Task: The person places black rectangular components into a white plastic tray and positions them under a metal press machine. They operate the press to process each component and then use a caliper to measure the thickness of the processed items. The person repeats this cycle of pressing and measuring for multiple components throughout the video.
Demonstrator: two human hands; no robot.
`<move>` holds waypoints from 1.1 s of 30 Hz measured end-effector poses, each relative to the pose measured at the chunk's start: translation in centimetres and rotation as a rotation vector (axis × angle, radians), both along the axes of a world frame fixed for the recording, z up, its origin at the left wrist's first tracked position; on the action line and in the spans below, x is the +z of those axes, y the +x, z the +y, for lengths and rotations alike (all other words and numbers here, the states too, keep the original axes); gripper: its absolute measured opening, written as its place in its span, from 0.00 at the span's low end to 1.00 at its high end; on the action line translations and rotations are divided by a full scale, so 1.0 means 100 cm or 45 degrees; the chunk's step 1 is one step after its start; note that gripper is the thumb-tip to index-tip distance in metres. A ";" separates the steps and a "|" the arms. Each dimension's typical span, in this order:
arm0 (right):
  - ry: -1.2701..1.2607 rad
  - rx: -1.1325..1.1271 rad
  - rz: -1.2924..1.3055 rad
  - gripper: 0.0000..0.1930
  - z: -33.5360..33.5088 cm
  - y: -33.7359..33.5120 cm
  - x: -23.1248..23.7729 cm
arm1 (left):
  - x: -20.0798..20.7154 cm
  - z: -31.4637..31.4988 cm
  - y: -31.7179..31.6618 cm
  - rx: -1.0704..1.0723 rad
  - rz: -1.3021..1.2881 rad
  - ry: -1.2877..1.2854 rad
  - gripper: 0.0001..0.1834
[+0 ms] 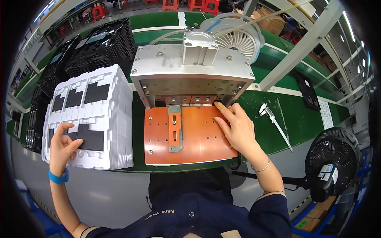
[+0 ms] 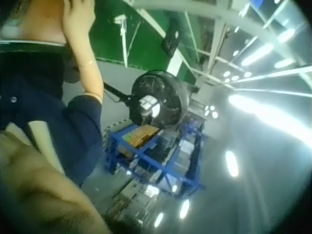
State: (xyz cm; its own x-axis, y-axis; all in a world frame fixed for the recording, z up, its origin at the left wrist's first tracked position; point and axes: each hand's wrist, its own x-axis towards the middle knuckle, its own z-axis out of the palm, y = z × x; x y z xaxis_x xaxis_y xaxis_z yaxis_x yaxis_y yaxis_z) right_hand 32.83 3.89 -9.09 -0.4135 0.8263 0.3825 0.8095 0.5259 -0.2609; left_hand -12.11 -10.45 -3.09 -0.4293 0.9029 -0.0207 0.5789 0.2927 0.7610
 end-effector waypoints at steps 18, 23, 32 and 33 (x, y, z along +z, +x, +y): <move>0.156 0.294 0.203 0.16 -0.030 -0.016 0.008 | 0.003 -0.032 -0.068 0.272 1.067 0.428 0.15; 0.133 0.498 0.216 0.14 -0.036 -0.023 0.006 | -0.036 -0.018 -0.176 0.397 0.846 -0.150 0.24; 0.075 0.518 0.287 0.11 -0.036 -0.016 -0.005 | 0.004 0.019 -0.185 0.534 0.315 -0.685 0.34; 0.062 0.521 0.308 0.11 -0.036 -0.016 -0.006 | 0.003 0.018 -0.198 0.548 0.241 -0.708 0.37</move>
State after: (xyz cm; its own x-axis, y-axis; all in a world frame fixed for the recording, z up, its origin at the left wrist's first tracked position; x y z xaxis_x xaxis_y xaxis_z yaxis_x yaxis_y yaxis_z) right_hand 31.19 0.28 -9.66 -0.5956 0.5929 0.5419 0.4523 0.8051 -0.3837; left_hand -31.89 -8.68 -2.78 -0.7859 0.5307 -0.3175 0.4321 0.8385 0.3319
